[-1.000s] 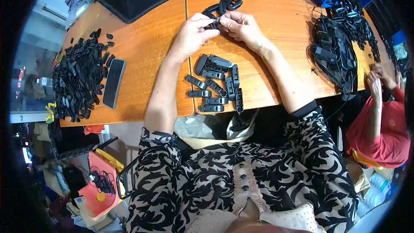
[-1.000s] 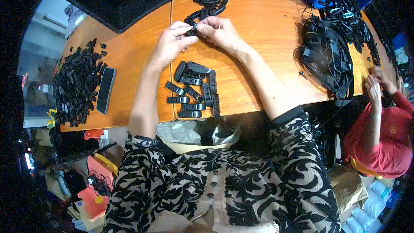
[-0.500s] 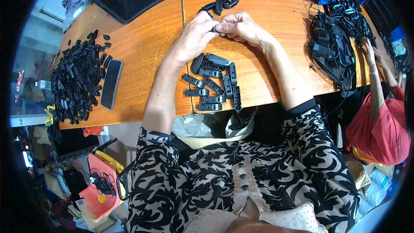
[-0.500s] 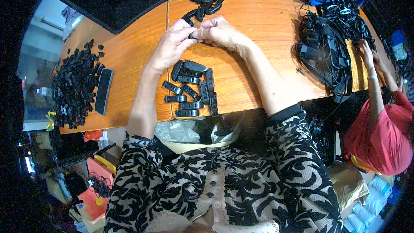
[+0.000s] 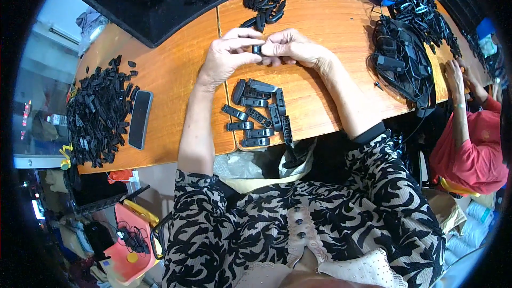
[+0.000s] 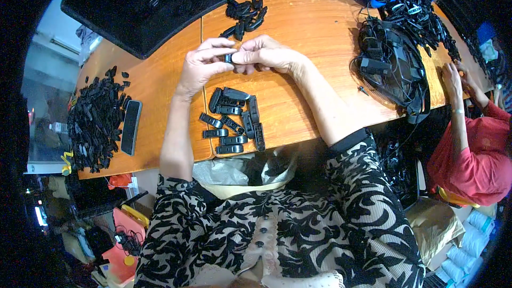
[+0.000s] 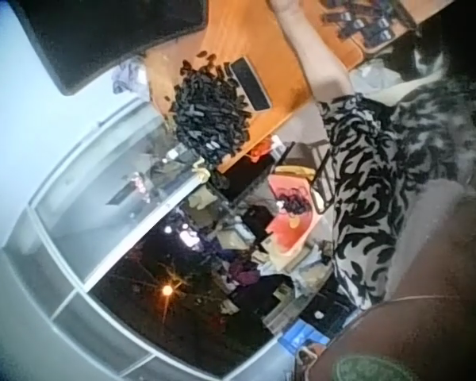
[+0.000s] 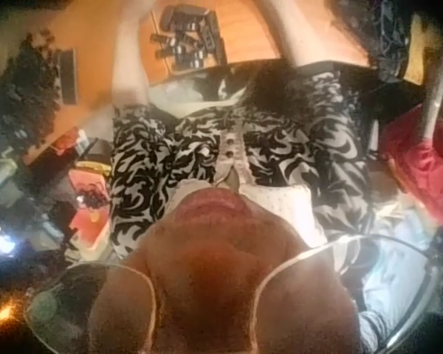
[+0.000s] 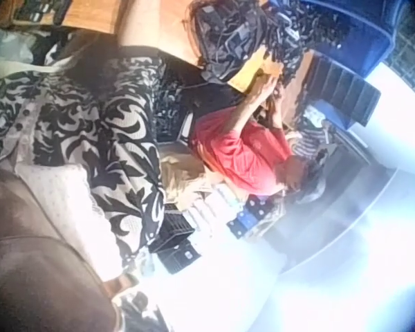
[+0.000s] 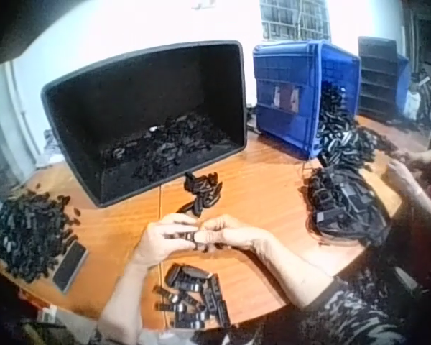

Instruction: The person assembles plastic buckle components by hand, fitting the small plastic pieces together and placing them on the table, then pulls additional plastic pieces from a bin onto the work surface.

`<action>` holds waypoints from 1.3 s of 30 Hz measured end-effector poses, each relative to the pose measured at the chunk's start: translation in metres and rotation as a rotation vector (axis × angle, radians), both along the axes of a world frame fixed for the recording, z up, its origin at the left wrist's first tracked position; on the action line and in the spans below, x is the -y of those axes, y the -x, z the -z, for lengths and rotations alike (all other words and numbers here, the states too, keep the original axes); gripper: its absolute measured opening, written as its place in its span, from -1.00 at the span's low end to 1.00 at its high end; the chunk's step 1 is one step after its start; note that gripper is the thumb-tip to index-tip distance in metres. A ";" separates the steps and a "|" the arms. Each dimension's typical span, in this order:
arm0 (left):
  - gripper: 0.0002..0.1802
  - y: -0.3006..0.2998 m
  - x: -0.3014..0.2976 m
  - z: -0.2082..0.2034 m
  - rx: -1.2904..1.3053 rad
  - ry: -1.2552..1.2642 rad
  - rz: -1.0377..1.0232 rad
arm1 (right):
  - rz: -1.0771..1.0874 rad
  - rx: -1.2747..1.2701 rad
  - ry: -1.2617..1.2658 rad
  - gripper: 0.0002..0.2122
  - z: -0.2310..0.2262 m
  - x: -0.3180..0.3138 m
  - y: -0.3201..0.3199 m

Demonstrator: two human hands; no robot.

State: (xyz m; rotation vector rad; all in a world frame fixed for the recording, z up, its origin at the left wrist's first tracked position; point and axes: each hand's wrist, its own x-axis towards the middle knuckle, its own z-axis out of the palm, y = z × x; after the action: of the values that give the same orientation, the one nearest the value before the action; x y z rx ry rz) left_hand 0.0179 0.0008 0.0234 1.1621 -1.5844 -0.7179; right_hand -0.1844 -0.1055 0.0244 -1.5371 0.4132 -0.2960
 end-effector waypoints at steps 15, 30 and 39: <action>-0.68 -0.002 0.015 0.023 0.630 0.186 -0.355 | 0.649 -0.458 1.290 -0.64 0.022 0.021 -0.027; -0.58 -0.022 -0.003 0.019 0.613 -0.027 -0.485 | 0.471 0.008 0.482 -0.78 0.004 -0.005 -0.021; -0.67 0.010 0.008 0.015 0.050 -0.111 -0.440 | 0.236 0.060 -0.139 -0.88 0.002 -0.005 -0.019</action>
State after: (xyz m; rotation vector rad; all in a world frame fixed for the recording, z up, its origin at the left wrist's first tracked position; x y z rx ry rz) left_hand 0.0077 -0.0072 0.0083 1.5560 -1.2753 -0.4909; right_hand -0.1659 -0.1000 0.0222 -1.3414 0.5580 -0.4858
